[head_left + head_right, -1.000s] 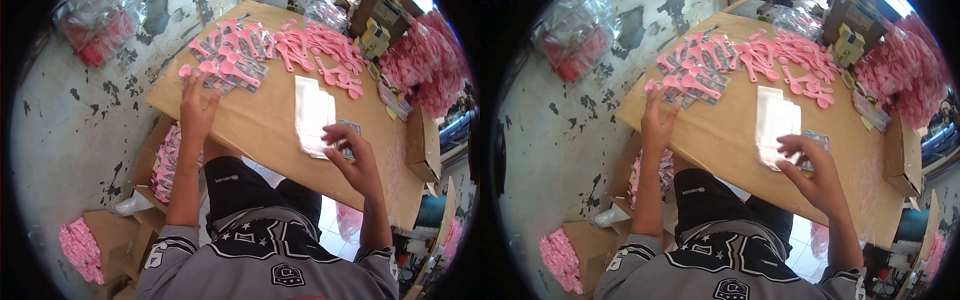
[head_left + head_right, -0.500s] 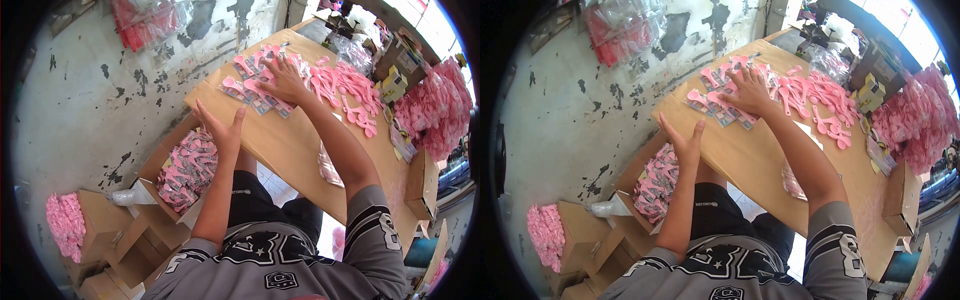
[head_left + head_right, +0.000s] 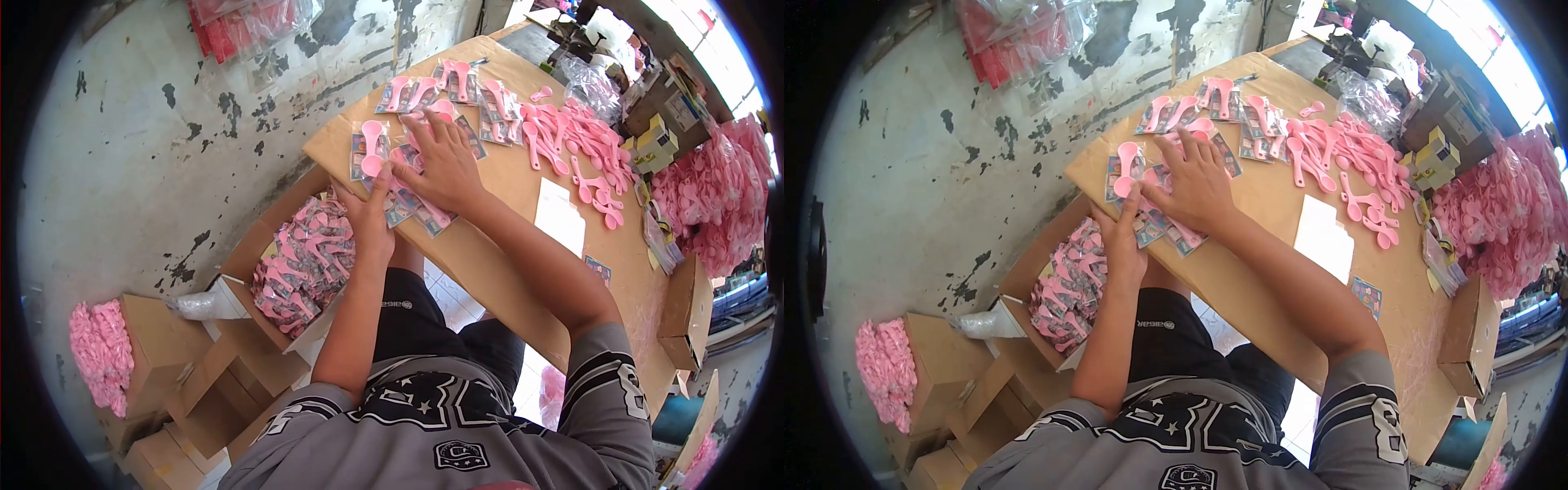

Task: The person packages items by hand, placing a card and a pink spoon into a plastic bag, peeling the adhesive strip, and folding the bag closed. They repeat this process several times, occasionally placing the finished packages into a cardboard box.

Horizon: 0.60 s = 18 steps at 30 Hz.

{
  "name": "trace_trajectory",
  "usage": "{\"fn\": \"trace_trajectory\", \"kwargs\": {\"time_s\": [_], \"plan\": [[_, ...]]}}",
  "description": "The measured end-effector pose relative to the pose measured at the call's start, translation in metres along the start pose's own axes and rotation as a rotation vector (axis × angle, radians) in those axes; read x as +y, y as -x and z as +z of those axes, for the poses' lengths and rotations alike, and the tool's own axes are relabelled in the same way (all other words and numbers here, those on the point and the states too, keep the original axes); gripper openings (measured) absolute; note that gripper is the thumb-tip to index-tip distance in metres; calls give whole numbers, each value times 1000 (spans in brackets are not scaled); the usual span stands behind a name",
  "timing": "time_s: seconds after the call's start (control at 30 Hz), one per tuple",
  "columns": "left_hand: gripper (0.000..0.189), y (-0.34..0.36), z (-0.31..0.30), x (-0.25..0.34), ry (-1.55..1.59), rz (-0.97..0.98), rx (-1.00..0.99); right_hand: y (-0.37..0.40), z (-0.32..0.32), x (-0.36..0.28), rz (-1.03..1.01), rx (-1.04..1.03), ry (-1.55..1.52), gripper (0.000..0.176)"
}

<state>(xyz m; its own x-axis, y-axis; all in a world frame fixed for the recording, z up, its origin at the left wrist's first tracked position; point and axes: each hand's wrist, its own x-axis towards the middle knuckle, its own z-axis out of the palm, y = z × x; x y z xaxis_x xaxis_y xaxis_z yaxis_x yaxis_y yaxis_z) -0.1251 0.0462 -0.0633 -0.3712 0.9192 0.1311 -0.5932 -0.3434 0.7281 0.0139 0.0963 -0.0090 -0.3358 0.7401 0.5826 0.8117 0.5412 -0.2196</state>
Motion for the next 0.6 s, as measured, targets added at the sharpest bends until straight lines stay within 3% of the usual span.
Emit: {"fn": "trace_trajectory", "kwargs": {"time_s": [0.03,0.17,0.3,0.37,0.47,0.6], "plan": [[87,4,6,6,37,-26,2,-2,-7,-5,24,-51,-11,89],[85,2,8,11,85,-13,-11,-6,-15,7,57,69,230,95],[82,2,14,8,45,25,-5,9,-12,17,279,-240,-9,94],[80,1,11,3,27,27,21,12,-6,16,261,-168,-29,92],[101,1,8,7,154,-51,1,21,-1,-4,264,-152,-72,88],[71,14,3,12,234,-117,36,27,-2,-22,250,-168,-117,85]]}}
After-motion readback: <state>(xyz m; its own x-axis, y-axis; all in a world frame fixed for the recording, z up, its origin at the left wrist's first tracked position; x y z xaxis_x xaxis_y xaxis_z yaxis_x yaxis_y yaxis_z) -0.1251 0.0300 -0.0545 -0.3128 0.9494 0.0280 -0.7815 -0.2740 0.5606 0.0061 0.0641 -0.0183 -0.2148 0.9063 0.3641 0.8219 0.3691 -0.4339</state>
